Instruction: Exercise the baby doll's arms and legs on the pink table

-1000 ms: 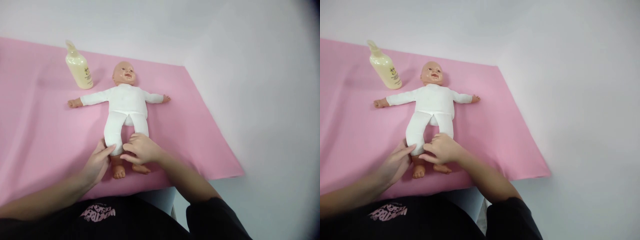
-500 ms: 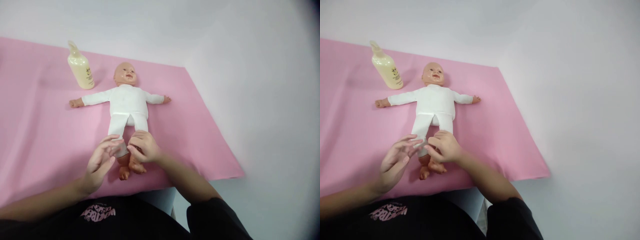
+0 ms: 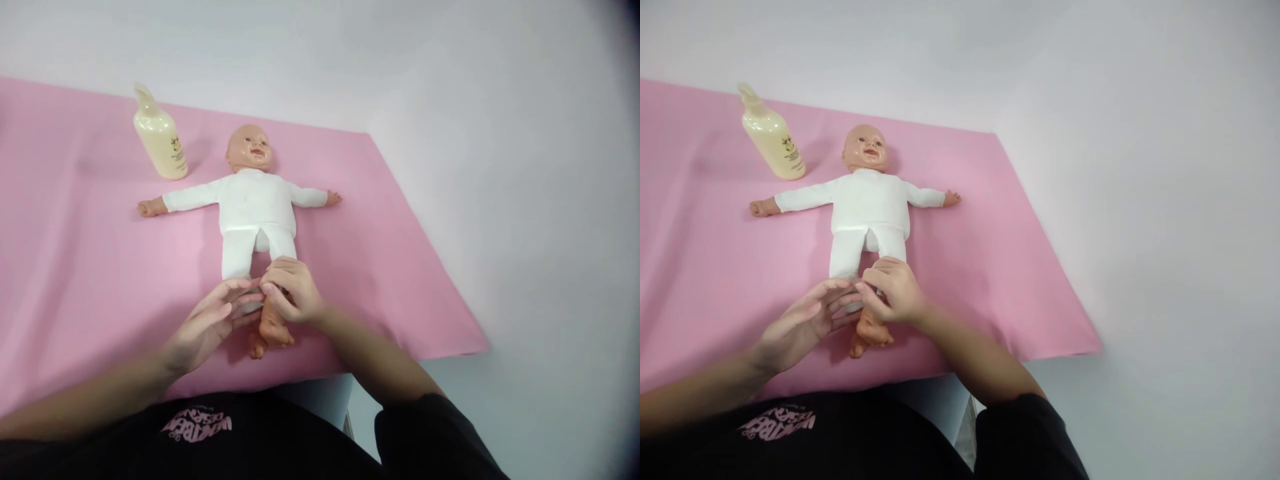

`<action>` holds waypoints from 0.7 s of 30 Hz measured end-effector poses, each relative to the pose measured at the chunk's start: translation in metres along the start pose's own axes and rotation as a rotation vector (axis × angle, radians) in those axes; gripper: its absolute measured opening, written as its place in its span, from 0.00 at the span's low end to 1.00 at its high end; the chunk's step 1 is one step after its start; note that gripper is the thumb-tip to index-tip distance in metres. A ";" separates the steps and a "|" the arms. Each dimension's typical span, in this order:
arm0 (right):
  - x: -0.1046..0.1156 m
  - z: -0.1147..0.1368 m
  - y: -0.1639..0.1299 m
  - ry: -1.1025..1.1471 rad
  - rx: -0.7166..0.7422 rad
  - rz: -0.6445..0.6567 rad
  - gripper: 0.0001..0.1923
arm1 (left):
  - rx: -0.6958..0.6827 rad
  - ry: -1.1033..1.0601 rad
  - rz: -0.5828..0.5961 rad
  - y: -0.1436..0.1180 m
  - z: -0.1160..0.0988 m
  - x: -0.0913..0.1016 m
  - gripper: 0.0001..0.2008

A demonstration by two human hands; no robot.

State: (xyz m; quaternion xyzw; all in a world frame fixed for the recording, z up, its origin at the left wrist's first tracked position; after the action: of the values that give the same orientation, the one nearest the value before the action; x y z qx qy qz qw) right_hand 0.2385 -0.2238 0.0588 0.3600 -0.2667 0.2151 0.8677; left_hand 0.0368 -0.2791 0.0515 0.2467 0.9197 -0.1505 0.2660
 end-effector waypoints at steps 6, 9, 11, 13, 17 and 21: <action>0.002 0.000 -0.001 0.065 0.005 -0.052 0.17 | -0.044 -0.062 0.035 0.001 -0.001 0.001 0.20; 0.002 0.000 -0.001 0.063 0.035 -0.069 0.18 | 0.014 -0.091 0.088 0.001 0.001 0.001 0.24; 0.001 0.000 -0.001 0.055 0.064 -0.084 0.18 | 0.077 -0.085 0.117 0.000 0.003 0.000 0.24; 0.000 -0.001 0.000 0.050 0.077 -0.097 0.18 | 0.110 -0.060 0.122 0.000 0.003 -0.001 0.23; -0.001 -0.001 -0.001 0.052 0.086 -0.095 0.17 | 0.110 -0.024 0.106 0.001 0.002 -0.002 0.23; -0.002 -0.003 -0.001 0.106 0.146 -0.146 0.16 | 0.115 -0.032 0.087 0.002 -0.001 -0.005 0.23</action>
State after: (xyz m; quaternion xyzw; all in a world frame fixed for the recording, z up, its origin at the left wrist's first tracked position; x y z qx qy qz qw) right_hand 0.2386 -0.2223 0.0555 0.4289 -0.1772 0.1889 0.8655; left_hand 0.0412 -0.2794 0.0548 0.2988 0.8935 -0.1951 0.2725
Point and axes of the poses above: each hand's wrist, its own y-axis towards the middle knuckle, its own x-axis out of the back of the hand, z = x × y, the point moved 1 cm from there along y, towards the middle knuckle, and after that the axes turned 8 degrees about y, right-handed, at the moved point
